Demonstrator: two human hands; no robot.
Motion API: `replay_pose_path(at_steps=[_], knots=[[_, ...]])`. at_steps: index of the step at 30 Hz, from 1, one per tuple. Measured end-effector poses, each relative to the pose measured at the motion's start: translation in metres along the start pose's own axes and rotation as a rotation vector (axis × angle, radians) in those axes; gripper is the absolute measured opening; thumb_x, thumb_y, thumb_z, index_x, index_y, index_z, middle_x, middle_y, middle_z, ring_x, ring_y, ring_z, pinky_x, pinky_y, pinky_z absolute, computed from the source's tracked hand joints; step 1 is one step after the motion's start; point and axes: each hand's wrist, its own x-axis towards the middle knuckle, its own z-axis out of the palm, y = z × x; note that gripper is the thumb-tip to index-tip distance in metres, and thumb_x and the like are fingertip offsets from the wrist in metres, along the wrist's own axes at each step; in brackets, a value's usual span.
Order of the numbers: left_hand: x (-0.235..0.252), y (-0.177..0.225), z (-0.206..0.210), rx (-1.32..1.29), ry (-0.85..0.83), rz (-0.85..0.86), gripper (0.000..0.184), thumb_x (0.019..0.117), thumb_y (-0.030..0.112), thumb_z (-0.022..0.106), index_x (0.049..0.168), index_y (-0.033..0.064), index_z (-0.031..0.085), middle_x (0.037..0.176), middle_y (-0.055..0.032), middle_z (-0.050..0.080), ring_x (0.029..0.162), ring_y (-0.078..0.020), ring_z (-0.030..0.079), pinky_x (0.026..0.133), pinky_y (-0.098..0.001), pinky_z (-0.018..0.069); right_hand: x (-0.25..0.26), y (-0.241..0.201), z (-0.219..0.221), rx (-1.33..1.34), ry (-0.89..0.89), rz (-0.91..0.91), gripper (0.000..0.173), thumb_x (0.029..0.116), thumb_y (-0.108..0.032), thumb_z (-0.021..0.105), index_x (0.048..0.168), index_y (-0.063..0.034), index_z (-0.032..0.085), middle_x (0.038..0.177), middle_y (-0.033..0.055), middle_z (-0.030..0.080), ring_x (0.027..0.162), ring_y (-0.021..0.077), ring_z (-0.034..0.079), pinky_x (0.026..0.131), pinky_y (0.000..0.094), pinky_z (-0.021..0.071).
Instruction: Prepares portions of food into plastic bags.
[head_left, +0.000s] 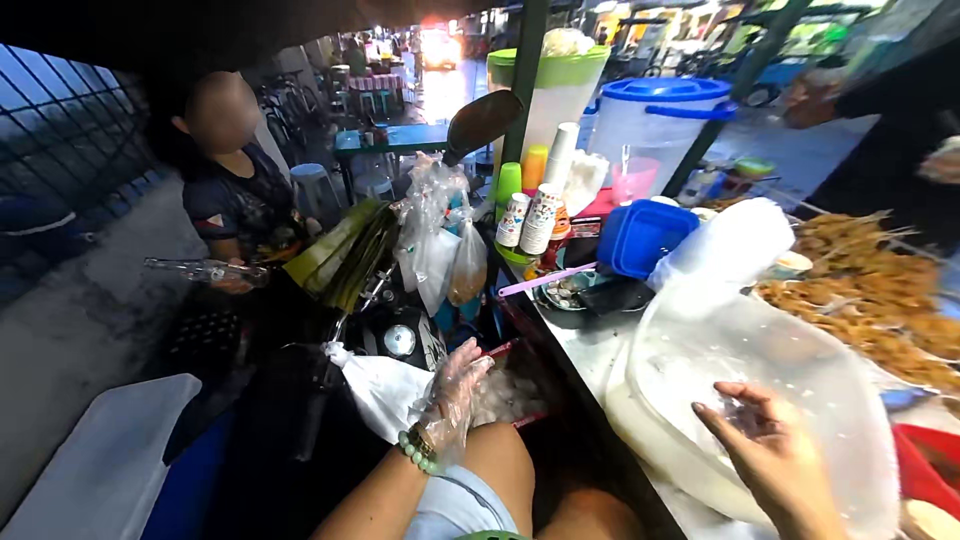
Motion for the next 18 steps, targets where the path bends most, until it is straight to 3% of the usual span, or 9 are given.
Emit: replay_pose_path(at_steps=[5,7,9,11,13,16,18], knots=[[0.016,0.021,-0.062,0.348,0.188,0.255,0.063,0.0992,0.011,0.062,0.154,-0.0063,0.035,0.143,-0.0274,0.053,0.119,-0.0294,0.063,0.1,-0.0395,0.053,-0.008,0.009,-0.016,-0.05,0.024,0.229,0.039,0.0891,-0.003,0.066,0.124,0.0104,0.055,0.108,0.0112,0.059,0.077,-0.0016,0.053,0.068,0.0153,0.0464],[0.026,0.034,-0.11,0.582,0.359,0.312,0.063,0.1004,0.018,0.063,0.155,-0.0008,0.037,0.138,-0.025,0.06,0.116,-0.0312,0.066,0.101,-0.0457,0.0527,-0.01,0.014,-0.021,-0.053,0.03,0.261,0.039,0.0897,-0.001,0.065,0.125,0.011,0.054,0.109,0.0115,0.058,0.079,-0.0015,0.053,0.07,0.0153,0.0467],[0.031,0.051,-0.164,0.819,0.522,0.277,0.065,0.1036,0.027,0.06,0.159,0.0068,0.032,0.137,-0.0223,0.061,0.116,-0.0364,0.065,0.1,-0.0557,0.0518,-0.008,0.016,-0.023,-0.058,0.025,0.283,0.038,0.0905,0.0,0.064,0.125,0.0113,0.054,0.107,0.0093,0.057,0.078,-0.0029,0.052,0.069,0.0145,0.0464],[0.026,0.079,-0.209,0.943,0.645,0.107,0.064,0.106,0.022,0.055,0.161,0.0045,0.027,0.141,-0.0267,0.057,0.127,-0.044,0.058,0.107,-0.0605,0.0444,-0.006,0.016,-0.024,-0.058,0.014,0.282,0.037,0.0902,0.0,0.063,0.124,0.0111,0.054,0.104,0.0067,0.057,0.075,-0.0051,0.052,0.067,0.013,0.0463],[0.007,0.112,-0.234,1.009,0.719,-0.206,0.06,0.1082,0.019,0.049,0.161,0.0032,0.024,0.151,-0.0289,0.046,0.14,-0.0451,0.045,0.116,-0.0604,0.0337,-0.006,0.016,-0.024,-0.055,0.005,0.266,0.035,0.0897,0.001,0.063,0.122,0.0119,0.054,0.101,0.0043,0.056,0.071,-0.0073,0.051,0.065,0.0107,0.0452],[-0.022,0.129,-0.261,1.077,0.895,-0.53,0.052,0.1035,0.016,0.055,0.15,-0.0044,0.043,0.149,-0.0303,0.048,0.14,-0.0442,0.046,0.115,-0.0604,0.0345,-0.006,0.018,-0.024,-0.061,-0.013,0.275,0.036,0.0902,0.0,0.062,0.123,0.0133,0.052,0.1,0.0028,0.056,0.069,-0.0086,0.051,0.063,0.0106,0.0457],[-0.04,0.123,-0.285,1.11,0.887,-0.712,0.049,0.1064,0.015,0.051,0.147,-0.0103,0.043,0.154,-0.0296,0.043,0.146,-0.0392,0.041,0.119,-0.0532,0.0314,-0.007,0.017,-0.025,-0.055,-0.004,0.292,0.035,0.0901,0.001,0.061,0.122,0.0131,0.052,0.099,0.0011,0.056,0.07,-0.0094,0.052,0.065,0.0103,0.0472]])
